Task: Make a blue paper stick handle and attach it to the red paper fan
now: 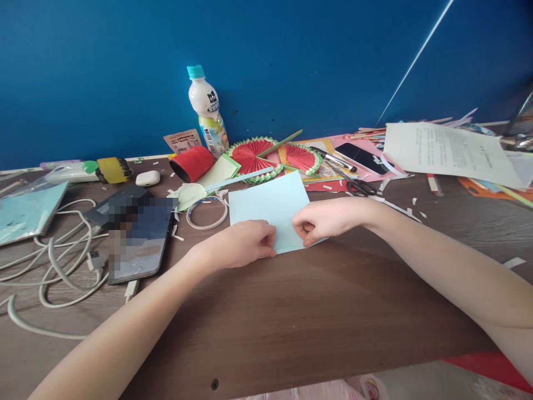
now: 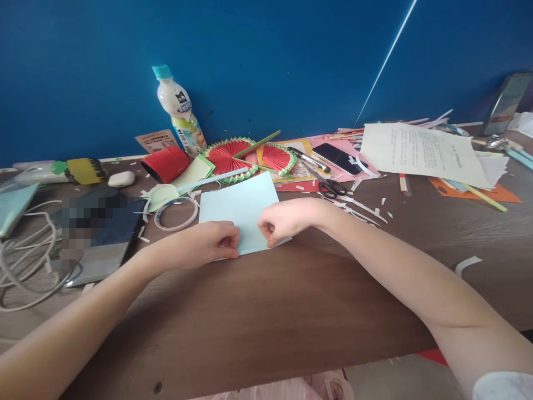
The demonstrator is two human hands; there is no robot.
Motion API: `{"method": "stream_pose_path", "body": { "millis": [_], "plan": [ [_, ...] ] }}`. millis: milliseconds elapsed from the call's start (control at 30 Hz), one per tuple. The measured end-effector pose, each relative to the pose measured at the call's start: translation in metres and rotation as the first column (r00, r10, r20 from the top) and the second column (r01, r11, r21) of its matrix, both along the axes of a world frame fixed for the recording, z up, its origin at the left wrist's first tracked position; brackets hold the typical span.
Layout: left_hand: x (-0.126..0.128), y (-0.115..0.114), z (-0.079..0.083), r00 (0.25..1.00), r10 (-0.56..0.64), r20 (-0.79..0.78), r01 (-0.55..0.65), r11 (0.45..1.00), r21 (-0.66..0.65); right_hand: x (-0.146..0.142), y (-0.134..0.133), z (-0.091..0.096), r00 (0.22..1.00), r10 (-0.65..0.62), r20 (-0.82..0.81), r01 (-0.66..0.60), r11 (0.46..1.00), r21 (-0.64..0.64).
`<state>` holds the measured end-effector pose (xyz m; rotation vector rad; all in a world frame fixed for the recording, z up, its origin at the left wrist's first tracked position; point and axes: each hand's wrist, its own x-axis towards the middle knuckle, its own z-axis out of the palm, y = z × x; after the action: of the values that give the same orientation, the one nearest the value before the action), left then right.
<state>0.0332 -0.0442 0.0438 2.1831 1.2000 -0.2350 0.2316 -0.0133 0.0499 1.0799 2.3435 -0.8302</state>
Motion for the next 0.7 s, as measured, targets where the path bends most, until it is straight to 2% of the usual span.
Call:
{"method": "stream_pose_path", "body": {
  "millis": [167, 367, 700],
  "plan": [
    [-0.002, 0.003, -0.003, 1.000, -0.004, 0.024, 0.004, 1.000, -0.018, 0.000, 0.001, 0.002, 1.000, 0.002, -0.001, -0.002, 1.000, -0.020],
    [-0.011, 0.014, -0.004, 0.995, -0.089, 0.032, 0.092, 0.990, -0.110, 0.000, 0.002, 0.001, 1.000, 0.010, -0.011, -0.010, 1.000, -0.026],
    [-0.021, 0.018, 0.006, 0.987, -0.099, -0.125, 0.078, 0.984, -0.162, 0.000, -0.001, 0.002, 0.998, 0.005, -0.057, -0.006, 1.000, -0.020]
  ]
}}
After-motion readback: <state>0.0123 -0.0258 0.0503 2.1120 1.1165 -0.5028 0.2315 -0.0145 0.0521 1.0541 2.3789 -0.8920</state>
